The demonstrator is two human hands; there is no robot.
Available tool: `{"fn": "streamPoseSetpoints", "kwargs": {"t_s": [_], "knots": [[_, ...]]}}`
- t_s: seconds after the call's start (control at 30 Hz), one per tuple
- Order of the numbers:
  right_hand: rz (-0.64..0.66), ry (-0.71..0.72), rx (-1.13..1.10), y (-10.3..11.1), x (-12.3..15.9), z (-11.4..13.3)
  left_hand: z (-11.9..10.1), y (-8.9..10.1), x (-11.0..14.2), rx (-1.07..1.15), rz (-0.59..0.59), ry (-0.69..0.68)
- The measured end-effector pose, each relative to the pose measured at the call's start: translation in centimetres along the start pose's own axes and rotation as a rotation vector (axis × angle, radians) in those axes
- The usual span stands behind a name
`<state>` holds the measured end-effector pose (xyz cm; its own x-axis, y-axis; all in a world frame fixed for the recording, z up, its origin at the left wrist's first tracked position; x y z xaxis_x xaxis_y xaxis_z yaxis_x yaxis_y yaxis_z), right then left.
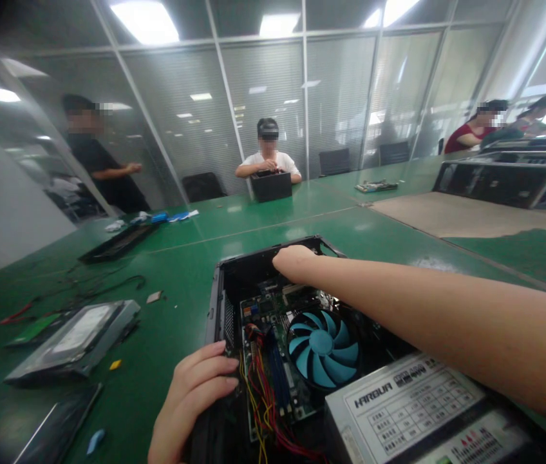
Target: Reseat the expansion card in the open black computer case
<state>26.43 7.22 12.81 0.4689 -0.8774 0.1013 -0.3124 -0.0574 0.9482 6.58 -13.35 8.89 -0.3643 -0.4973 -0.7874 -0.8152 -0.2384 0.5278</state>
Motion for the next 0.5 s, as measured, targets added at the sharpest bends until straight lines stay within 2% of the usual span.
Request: {"fn": "streamPoseSetpoints", "kwargs": {"t_s": [0.13,0.23,0.3,0.4,0.43,0.5], "knots": [[-0.025,0.03,0.055,1.0,0.2,1.3,-0.2,-0.2,-0.1,0.036,-0.015,-0.012],[-0.047,0.026,0.037,3.7,2.5,1.4,-0.5,-0.1,-0.7,0.059,-0.033,-0.049],[-0.071,0.13,-0.075,6.0,6.5,1.3,-0.7,0.1,-1.2,0.051,-0.023,-0.085],[-0.199,0.423,-0.274,8.1,16.0,2.2,-1.0,0.3,-1.7,0.023,0.014,-0.132],[-0.292,0.461,-0.278,8.1,19.3,2.7,-1.1,0.4,-1.8,0.015,0.021,-0.138],[-0.528,0.41,-0.148,6.9,23.9,4.0,-1.5,0.6,-1.7,0.006,0.007,-0.139]]}}
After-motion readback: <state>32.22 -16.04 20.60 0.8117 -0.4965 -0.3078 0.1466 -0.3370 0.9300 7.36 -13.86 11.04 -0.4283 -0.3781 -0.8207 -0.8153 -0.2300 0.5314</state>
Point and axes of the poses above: each hand's wrist, its own x-axis away from the middle knuckle, its own y-axis out of the back of the hand, z = x × y, the point moved 3 cm from there along -x, towards the middle knuckle, and after that the axes turned 4 degrees about -y, right-handed, at the moved point
